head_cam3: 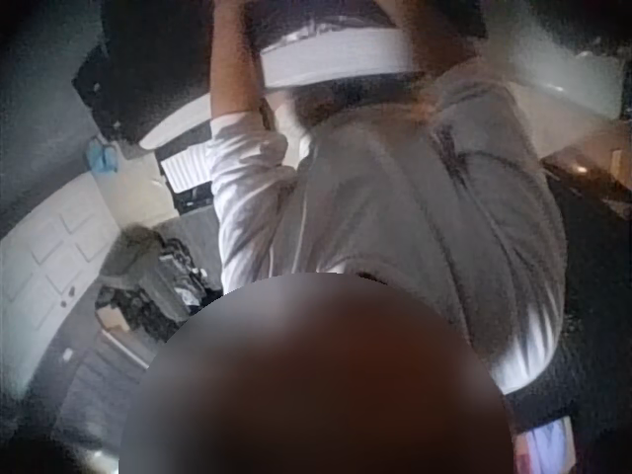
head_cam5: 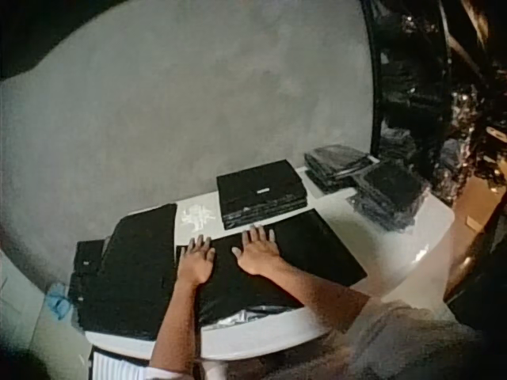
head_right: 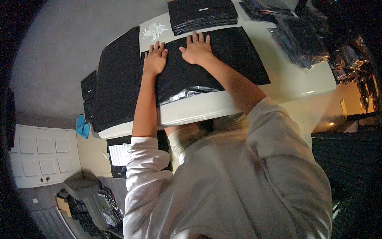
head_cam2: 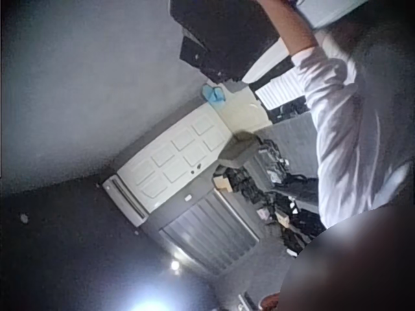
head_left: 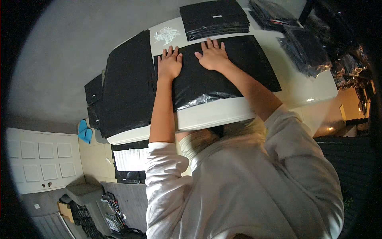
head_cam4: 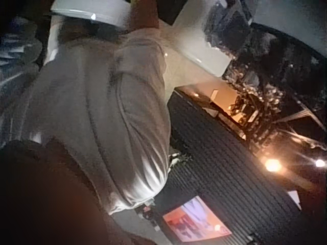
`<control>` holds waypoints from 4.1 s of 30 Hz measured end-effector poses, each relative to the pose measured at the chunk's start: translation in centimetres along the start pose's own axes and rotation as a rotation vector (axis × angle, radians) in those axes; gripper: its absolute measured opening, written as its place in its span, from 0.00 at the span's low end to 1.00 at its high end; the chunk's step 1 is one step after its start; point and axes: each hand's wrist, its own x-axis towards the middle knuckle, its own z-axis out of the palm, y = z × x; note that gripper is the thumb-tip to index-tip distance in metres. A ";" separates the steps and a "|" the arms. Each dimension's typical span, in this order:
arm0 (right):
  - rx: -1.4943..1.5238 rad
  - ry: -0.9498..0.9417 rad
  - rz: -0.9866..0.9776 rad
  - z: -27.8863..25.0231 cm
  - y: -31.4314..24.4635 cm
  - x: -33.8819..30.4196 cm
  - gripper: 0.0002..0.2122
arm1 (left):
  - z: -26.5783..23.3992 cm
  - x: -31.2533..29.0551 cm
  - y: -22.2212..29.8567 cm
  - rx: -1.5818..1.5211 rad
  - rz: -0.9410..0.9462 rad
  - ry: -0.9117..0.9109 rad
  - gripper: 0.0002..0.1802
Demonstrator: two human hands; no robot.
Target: Packaging clothing items into black poly mailers and sealing them with labels.
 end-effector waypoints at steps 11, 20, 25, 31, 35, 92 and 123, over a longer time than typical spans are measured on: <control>0.064 0.051 -0.431 0.8 -2.3 -9.8 0.40 | -0.4 -0.3 -0.1 0.031 -0.051 -0.108 0.32; -0.012 0.065 -0.280 -0.9 6.1 -11.0 0.44 | -0.5 0.0 0.2 0.044 -0.064 -0.112 0.32; -0.049 -0.107 -0.155 -3.7 4.1 -9.4 0.39 | -1.7 0.0 0.1 0.053 -0.076 -0.175 0.32; 0.057 0.031 -0.343 -1.1 4.4 -1.9 0.35 | 0.2 1.6 6.9 -0.246 0.391 0.120 0.27; 0.037 0.003 -0.370 0.1 5.6 -1.3 0.34 | 1.3 1.0 6.4 -0.196 0.282 0.059 0.26; 0.417 0.485 -0.062 -8.1 7.2 -14.3 0.22 | -0.3 1.3 10.1 -0.073 0.184 -0.129 0.47; -0.057 0.144 -0.326 -0.9 14.6 -0.7 0.36 | -3.9 -6.7 15.7 -0.155 0.725 -0.154 0.34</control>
